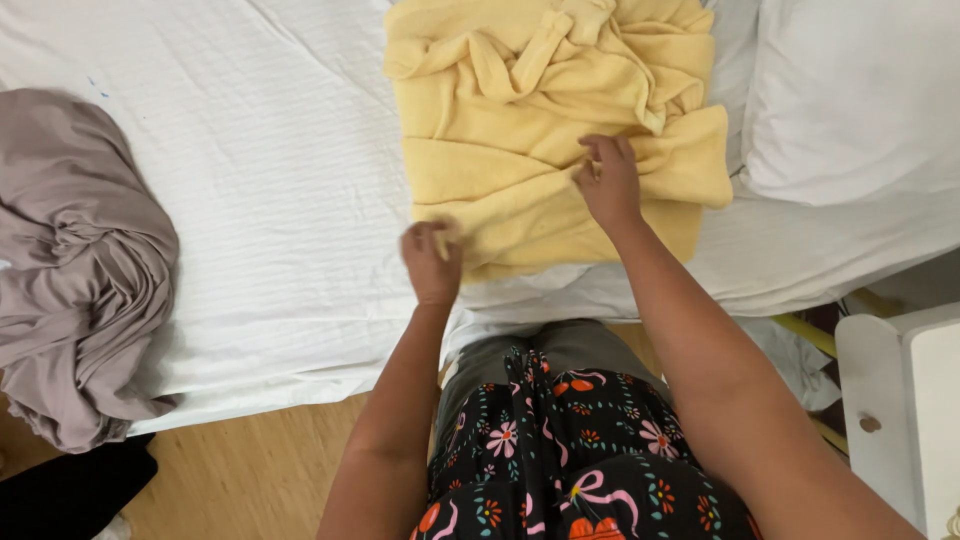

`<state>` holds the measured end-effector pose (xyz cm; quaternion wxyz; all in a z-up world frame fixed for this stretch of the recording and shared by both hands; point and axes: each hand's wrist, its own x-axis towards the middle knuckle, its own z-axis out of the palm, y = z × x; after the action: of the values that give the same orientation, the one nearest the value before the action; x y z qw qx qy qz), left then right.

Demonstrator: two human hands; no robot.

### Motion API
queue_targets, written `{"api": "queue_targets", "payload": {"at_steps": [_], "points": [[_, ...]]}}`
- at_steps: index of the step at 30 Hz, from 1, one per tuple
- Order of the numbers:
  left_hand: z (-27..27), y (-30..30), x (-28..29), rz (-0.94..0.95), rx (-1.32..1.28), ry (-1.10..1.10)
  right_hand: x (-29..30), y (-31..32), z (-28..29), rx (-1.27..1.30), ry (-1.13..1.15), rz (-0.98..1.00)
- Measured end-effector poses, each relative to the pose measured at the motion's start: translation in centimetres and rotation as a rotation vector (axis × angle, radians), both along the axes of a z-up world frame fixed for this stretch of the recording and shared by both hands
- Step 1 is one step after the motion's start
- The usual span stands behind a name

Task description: The person folds a yellow towel on a bed. They spread the towel out, fold it in half lengthwise, then fold it into thirds to create a compact rectangle.

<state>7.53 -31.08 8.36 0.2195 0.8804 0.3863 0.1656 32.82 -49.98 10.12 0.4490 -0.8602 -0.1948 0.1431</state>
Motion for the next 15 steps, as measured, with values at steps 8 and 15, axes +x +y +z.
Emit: {"api": "queue_targets", "payload": {"at_steps": [8,15], "points": [[-1.1,-2.7,4.1,-0.551,-0.093,0.149,-2.5,-9.8,-3.8,-0.364,-0.219,0.094],[-4.7,-2.4,6.3,-0.488,-0.038,0.326,-0.1,-8.7,-1.2,-0.374,-0.329,0.011]]}}
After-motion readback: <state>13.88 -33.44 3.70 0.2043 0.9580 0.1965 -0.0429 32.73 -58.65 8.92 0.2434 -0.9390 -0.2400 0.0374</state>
